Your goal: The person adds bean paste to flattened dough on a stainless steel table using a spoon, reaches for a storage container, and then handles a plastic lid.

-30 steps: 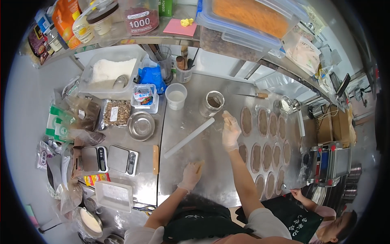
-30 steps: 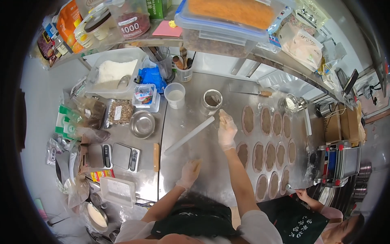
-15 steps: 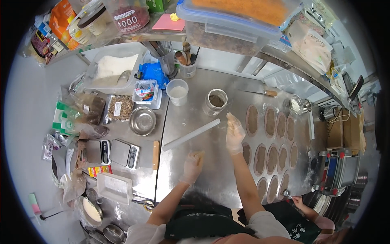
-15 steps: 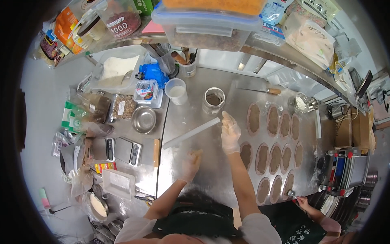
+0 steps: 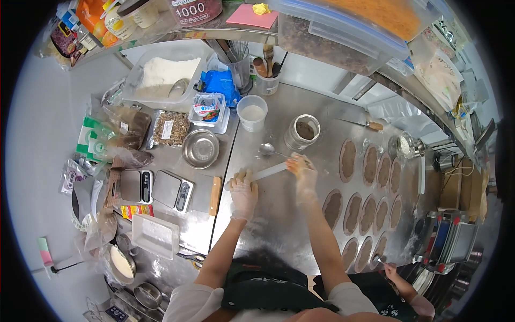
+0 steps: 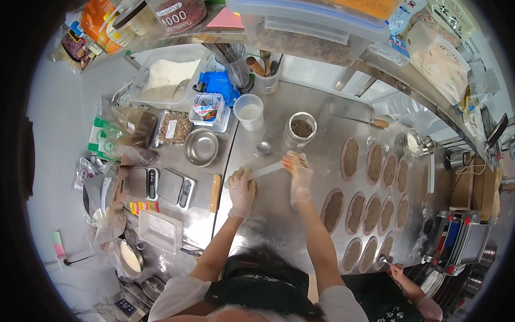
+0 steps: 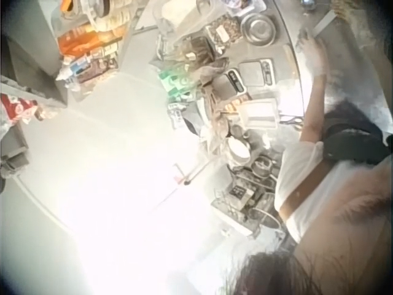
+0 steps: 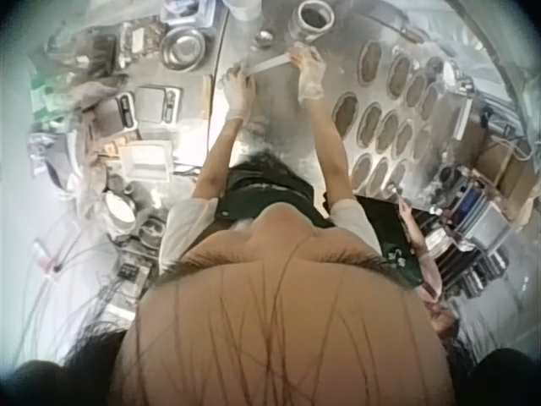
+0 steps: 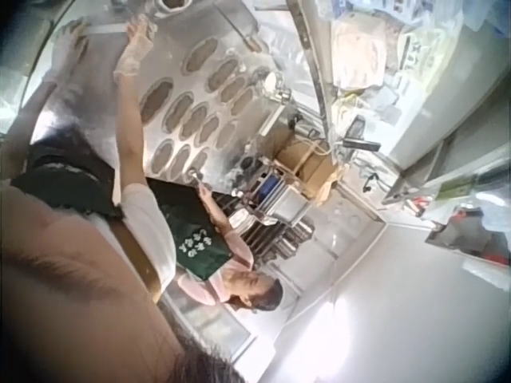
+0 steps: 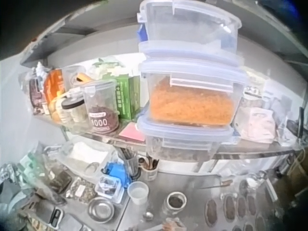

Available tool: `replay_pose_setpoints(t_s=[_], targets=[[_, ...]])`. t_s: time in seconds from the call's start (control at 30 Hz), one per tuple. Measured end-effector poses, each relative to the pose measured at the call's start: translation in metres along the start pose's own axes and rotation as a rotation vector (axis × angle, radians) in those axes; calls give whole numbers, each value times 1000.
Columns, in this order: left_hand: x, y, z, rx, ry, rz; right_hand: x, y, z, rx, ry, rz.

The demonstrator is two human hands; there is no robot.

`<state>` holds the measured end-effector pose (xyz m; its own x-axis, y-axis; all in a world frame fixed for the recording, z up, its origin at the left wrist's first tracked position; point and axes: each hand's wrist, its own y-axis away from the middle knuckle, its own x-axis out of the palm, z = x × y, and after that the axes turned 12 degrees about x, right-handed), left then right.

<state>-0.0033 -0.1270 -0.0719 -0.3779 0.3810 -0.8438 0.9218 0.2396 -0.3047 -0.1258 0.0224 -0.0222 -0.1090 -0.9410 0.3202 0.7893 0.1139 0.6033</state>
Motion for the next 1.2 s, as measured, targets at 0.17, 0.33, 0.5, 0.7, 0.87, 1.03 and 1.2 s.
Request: replay_pose_setpoints(t_s=[0.17, 0.33, 0.5, 0.7, 0.87, 1.03, 1.2], targets=[[13, 2, 11, 47, -99, 78, 38, -58, -44, 189, -133, 44], [14, -1, 6, 30, 0, 72, 46, -98, -84, 327, -287, 44], [7, 1, 20, 109, -90, 24, 31, -25, -64, 217, -116, 35], [-11, -4, -16, 136, -155, 287, -68, 80, -100, 197, 32, 2], [2, 3, 12, 191, -210, 316, -98, 151, -138, 253, 15, -86], [17, 10, 28, 163, -193, 279, -108, 168, -143, 298, 32, -77], [22, 8, 6, 140, -239, 297, -133, 168, -131, 169, 130, -140]])
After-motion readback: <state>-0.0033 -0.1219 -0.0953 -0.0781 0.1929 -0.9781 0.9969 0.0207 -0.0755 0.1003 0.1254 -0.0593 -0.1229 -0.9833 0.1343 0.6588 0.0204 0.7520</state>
